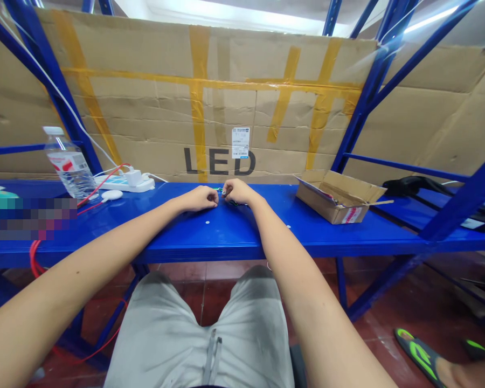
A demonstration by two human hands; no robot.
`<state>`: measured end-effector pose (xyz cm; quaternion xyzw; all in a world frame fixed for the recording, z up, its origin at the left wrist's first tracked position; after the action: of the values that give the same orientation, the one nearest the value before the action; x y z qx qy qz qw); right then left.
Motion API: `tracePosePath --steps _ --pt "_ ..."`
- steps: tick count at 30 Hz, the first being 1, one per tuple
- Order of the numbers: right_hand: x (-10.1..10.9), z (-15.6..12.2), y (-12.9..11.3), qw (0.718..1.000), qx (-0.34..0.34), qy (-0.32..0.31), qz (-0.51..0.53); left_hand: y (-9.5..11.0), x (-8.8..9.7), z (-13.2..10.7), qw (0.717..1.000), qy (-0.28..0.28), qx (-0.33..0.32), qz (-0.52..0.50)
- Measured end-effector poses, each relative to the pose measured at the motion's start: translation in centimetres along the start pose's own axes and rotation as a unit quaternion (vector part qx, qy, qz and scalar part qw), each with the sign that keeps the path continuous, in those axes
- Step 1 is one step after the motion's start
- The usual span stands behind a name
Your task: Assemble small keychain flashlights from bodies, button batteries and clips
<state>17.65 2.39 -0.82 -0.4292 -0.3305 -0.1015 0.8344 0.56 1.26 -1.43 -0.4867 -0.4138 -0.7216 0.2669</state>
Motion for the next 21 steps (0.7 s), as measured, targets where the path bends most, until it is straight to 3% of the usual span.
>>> tracePosePath --steps 11,13,18,21 --pt "0.0 0.0 0.2 0.999 -0.006 -0.015 -0.028 0.3 0.4 -0.4 1.0 0.008 -0.018 -0.02" --pt "0.0 -0.1 0.0 0.999 -0.008 -0.015 -0.032 0.5 0.8 -0.5 0.998 0.04 -0.03 -0.029" --pt "-0.1 -0.3 -0.7 1.0 -0.009 -0.013 -0.012 1.1 2.4 -0.6 0.973 0.2 -0.093 -0.06" --pt "-0.2 -0.2 -1.0 1.0 0.004 -0.017 0.0 1.5 2.4 -0.5 0.968 0.212 -0.125 -0.048"
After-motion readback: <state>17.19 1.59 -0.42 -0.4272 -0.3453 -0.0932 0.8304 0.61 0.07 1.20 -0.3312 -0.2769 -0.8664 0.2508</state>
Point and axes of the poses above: each hand's wrist, its own z-axis towards the middle knuckle, its own x-axis out of the back of the hand, y = z × x, the point moved 3 cm from there along z, towards the middle knuckle, and after that the axes turned 11 degrees about x, right-handed, at the moved point
